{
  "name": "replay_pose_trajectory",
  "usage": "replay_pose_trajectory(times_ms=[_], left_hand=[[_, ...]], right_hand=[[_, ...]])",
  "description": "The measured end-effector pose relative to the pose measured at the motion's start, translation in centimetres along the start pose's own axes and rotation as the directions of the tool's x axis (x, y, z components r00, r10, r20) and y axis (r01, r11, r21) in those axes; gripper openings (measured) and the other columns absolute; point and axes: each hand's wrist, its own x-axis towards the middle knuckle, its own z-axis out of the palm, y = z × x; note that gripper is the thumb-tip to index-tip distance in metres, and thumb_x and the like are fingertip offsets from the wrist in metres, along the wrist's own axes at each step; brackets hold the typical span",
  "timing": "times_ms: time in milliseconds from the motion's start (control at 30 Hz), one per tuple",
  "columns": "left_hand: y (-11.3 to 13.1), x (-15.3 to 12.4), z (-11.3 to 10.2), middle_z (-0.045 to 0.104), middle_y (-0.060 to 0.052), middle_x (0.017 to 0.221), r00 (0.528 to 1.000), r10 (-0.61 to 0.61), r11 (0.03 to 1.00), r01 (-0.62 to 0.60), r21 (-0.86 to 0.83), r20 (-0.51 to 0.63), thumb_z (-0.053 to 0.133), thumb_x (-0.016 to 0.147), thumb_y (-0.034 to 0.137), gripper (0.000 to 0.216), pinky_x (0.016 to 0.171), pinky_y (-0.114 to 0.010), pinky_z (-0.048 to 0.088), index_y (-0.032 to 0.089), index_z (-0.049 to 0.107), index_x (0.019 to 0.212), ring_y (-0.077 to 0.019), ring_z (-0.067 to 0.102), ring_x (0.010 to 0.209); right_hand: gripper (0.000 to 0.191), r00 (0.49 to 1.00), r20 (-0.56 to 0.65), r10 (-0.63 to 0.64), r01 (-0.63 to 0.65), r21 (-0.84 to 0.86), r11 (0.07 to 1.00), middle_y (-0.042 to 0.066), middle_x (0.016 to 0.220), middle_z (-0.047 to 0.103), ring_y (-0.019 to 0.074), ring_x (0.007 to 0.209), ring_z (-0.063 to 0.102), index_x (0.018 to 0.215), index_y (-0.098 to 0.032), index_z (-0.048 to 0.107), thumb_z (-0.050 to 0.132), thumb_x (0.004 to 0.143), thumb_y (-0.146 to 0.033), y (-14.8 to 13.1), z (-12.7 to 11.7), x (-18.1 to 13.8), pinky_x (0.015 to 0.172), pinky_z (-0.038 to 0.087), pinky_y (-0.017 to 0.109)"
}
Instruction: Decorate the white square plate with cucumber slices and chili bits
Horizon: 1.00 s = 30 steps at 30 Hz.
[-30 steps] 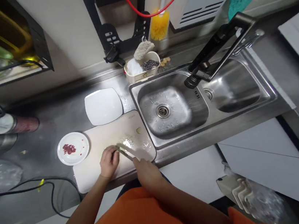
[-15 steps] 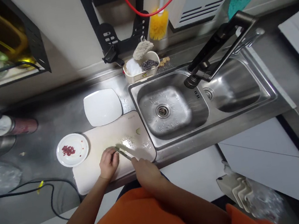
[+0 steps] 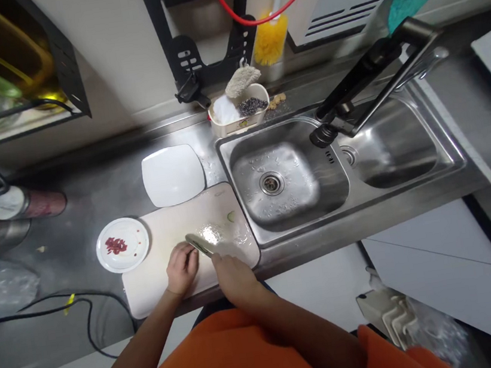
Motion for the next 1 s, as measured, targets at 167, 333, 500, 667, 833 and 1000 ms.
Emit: replay_pose_trajectory(times_ms=[167,333,500,667,833,1000], left_hand=[[-0.2,-0.2,0.1,0.062,-0.008,0.094,1.0,-0.009,1.0,0.009,0.023,0.007,0.051,0.084,0.015,0.014,0.086,-0.038,0.049,0.018,0.058,0.096,-0.0187,0.058,0.095],[-0.1,-0.1,-0.1,0.062,-0.009,0.095,1.0,-0.009,0.999,0.008,0.034,0.023,0.05,0.085,0.016,0.015,0.086,-0.038,0.049,0.017,0.058,0.097,-0.0187,0.057,0.095],[0.1,0.0,-0.2,0.062,-0.009,0.098,1.0,-0.011,0.999,0.01,0.032,0.027,0.05,0.085,0.016,0.017,0.089,-0.04,0.049,0.017,0.058,0.1,-0.0192,0.057,0.099],[0.0,-0.1,-0.1,0.063,-0.009,0.095,1.0,-0.008,0.999,0.008,0.05,0.003,0.051,0.085,0.018,0.015,0.088,-0.039,0.049,0.017,0.059,0.098,-0.0193,0.058,0.098],[0.0,-0.1,-0.1,0.062,-0.009,0.094,1.0,-0.005,0.999,0.006,0.051,-0.007,0.051,0.085,0.017,0.012,0.088,-0.037,0.048,0.017,0.058,0.095,-0.0187,0.057,0.097],[0.0,-0.1,-0.1,0.062,-0.009,0.094,1.0,0.002,0.999,-0.001,0.049,-0.013,0.051,0.084,0.015,0.013,0.087,-0.037,0.049,0.017,0.057,0.095,-0.0189,0.057,0.098]], right_hand=[[0.041,1.0,-0.013,-0.005,0.005,0.022,1.0,0.01,0.094,0.063,0.0195,0.087,0.06,0.116,-0.018,0.05,0.023,0.088,-0.008,-0.2,0.5,1.0,0.07,0.042,0.027],[0.04,1.0,-0.015,-0.014,0.014,0.033,0.999,0.01,0.094,0.062,0.0203,0.089,0.06,0.117,-0.019,0.049,0.025,0.087,-0.008,0.4,0.8,1.0,0.071,0.041,0.028],[0.044,0.997,-0.049,0.064,-0.064,0.007,0.998,0.01,0.096,0.062,0.0217,0.091,0.06,0.123,-0.02,0.045,0.027,0.086,-0.006,1.5,0.7,0.1,0.072,0.041,0.028],[0.044,0.999,-0.031,0.038,-0.04,-0.047,0.998,0.011,0.097,0.062,0.0222,0.092,0.06,0.126,-0.021,0.042,0.03,0.086,-0.007,1.3,0.7,-1.1,0.07,0.041,0.028],[0.045,0.999,0.035,0.028,-0.027,-0.032,0.999,0.011,0.097,0.061,0.021,0.091,0.06,0.126,-0.02,0.042,0.027,0.086,-0.005,0.8,0.7,-2.1,0.07,0.042,0.028],[0.045,0.997,0.054,0.047,-0.045,-0.024,0.999,0.012,0.098,0.061,0.0213,0.088,0.06,0.125,-0.019,0.043,0.026,0.086,-0.003,0.7,0.5,-2.6,0.069,0.042,0.028]])
